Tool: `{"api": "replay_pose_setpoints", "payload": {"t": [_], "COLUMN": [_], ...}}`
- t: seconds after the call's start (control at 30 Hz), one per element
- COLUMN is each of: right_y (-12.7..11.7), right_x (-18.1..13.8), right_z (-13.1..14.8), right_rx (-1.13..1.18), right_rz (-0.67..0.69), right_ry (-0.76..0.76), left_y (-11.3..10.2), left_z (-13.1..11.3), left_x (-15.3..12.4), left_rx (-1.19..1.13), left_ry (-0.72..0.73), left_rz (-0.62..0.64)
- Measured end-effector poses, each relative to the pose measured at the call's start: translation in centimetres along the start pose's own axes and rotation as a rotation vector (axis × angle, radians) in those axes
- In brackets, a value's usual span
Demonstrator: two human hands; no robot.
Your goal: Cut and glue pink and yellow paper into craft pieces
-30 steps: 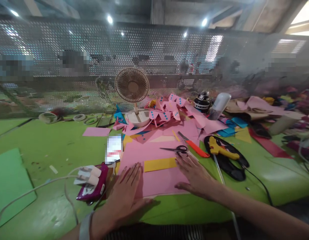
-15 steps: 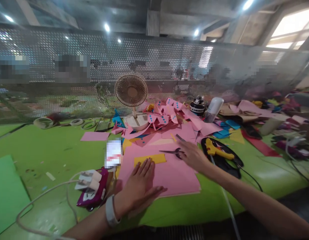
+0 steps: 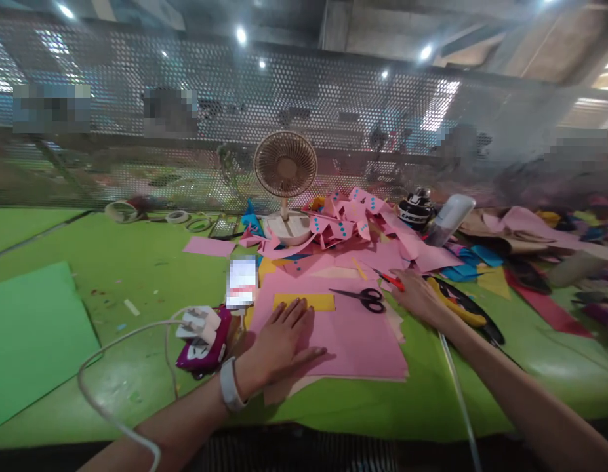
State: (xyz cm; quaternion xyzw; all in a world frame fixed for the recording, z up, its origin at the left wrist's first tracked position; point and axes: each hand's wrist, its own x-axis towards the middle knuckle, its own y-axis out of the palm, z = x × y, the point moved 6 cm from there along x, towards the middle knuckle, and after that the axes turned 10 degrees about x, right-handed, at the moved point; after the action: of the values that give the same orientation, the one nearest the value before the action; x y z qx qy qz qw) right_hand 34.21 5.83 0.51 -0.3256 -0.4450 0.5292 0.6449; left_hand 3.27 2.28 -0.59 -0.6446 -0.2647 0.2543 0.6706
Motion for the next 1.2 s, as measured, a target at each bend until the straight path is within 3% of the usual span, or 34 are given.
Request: {"api": "replay_pose_setpoints", "payload": {"t": [0.07, 0.13, 0.23, 0.33, 0.47, 0.6, 0.8, 1.2], "right_y": [-1.0, -1.3, 0.8, 2.8, 4.0, 2.9, 2.8, 3.5], "right_x": [-0.1, -0.6, -2.5, -4.3, -4.8, -4.6, -5.4, -5.8], "right_z": [0.1, 0.7, 2.4, 3.5, 3.6, 4.6, 6.1, 6.5], "right_rx": [0.04, 0.144, 0.557, 0.721, 0.602, 0.328, 0.157, -0.016], "right_rz": [-0.043, 0.014, 0.359, 0.477, 0.407, 0.236, 0.243, 0.111], "right_ry": [0.03, 0.042, 0.125, 0.216, 0.206, -0.023, -0.249, -0.387], "left_y": [0.0, 0.0, 0.4, 0.7, 1.0, 1.1, 1.0, 0.9], "left_z": [0.0, -0.1, -0.5, -0.8, -0.8, -0.8, -0.8, -1.2], "left_x": [-0.1, 0.0, 0.2, 0.5, 0.7, 0.7, 0.8, 1.0], "left_rx": [0.0, -0.005, -0.025, -0.037, -0.03, -0.03, -0.044, -0.035], "left_ry": [-0.013, -0.019, 0.0, 0.015, 0.021, 0.021, 0.008, 0.051], "left_rz": [-0.019, -0.045, -0.069, -0.07, -0.053, -0.05, -0.037, -0.028]}}
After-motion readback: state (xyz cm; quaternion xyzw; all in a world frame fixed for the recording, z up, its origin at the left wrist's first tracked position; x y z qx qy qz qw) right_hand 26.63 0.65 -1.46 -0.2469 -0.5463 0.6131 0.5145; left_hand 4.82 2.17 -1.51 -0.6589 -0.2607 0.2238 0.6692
